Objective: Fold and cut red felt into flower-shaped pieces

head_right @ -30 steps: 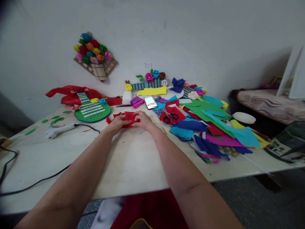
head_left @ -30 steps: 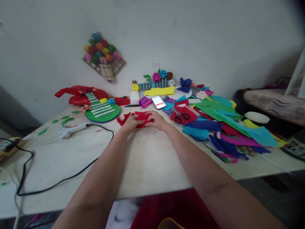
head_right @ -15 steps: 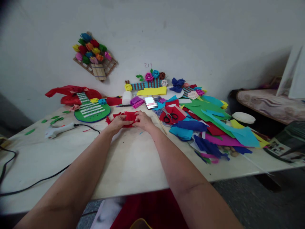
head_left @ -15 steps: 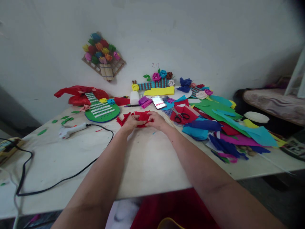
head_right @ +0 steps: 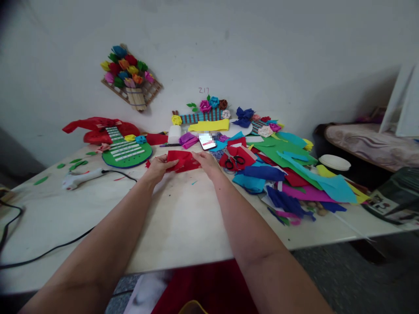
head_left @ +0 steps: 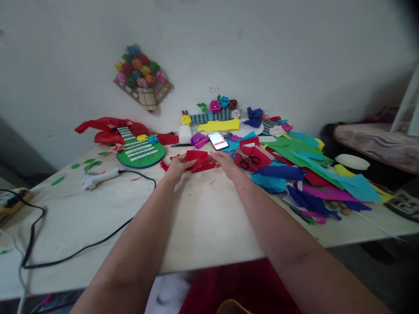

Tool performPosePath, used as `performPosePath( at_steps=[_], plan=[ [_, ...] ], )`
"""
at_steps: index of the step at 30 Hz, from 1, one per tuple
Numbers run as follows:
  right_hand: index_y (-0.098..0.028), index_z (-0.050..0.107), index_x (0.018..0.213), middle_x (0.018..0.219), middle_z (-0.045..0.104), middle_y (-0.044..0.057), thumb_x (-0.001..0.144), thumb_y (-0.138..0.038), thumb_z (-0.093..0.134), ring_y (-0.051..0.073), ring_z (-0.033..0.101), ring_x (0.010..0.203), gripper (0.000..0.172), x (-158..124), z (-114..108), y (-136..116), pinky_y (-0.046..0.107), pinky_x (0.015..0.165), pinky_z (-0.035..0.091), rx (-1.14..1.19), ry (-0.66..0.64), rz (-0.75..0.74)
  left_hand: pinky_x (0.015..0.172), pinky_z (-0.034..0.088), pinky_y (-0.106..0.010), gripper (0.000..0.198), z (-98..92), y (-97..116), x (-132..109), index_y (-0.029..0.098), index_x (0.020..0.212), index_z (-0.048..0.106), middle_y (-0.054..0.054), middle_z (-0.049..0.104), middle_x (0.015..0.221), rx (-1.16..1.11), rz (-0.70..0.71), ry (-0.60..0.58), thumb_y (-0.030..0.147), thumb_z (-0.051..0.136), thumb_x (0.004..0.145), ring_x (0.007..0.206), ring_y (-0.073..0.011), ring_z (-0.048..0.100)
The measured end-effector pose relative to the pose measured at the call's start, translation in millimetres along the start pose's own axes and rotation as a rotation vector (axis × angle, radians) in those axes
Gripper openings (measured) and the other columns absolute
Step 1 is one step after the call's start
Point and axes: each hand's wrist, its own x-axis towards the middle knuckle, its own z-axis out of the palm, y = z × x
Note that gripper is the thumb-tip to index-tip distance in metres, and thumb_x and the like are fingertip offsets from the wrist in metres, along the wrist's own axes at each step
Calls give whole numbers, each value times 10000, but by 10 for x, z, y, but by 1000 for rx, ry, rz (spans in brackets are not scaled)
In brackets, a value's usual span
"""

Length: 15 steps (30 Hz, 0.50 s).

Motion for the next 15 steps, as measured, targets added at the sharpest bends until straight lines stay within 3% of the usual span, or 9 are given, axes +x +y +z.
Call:
performPosePath(
  at_steps=[7,15],
  plan=[
    [-164,653,720,683,600,1,525,-408,752,83,472,575,328,-48,102,5,230,561,368,195,-175,75,619,455,-272,373,22,-34,14,125,746,680,-34,667,663,3,37,-6,323,809,459,596,-137,584],
    [-147,643,684,587,554,-24,493,-346,769,67,427,518,304,-70,217,-27,246,551,345,308,-150,86,648,462,-284,336,31,-42,13,118,748,678,-46,668,674,13,42,-61,307,793,495,619,-148,591]
  ],
)
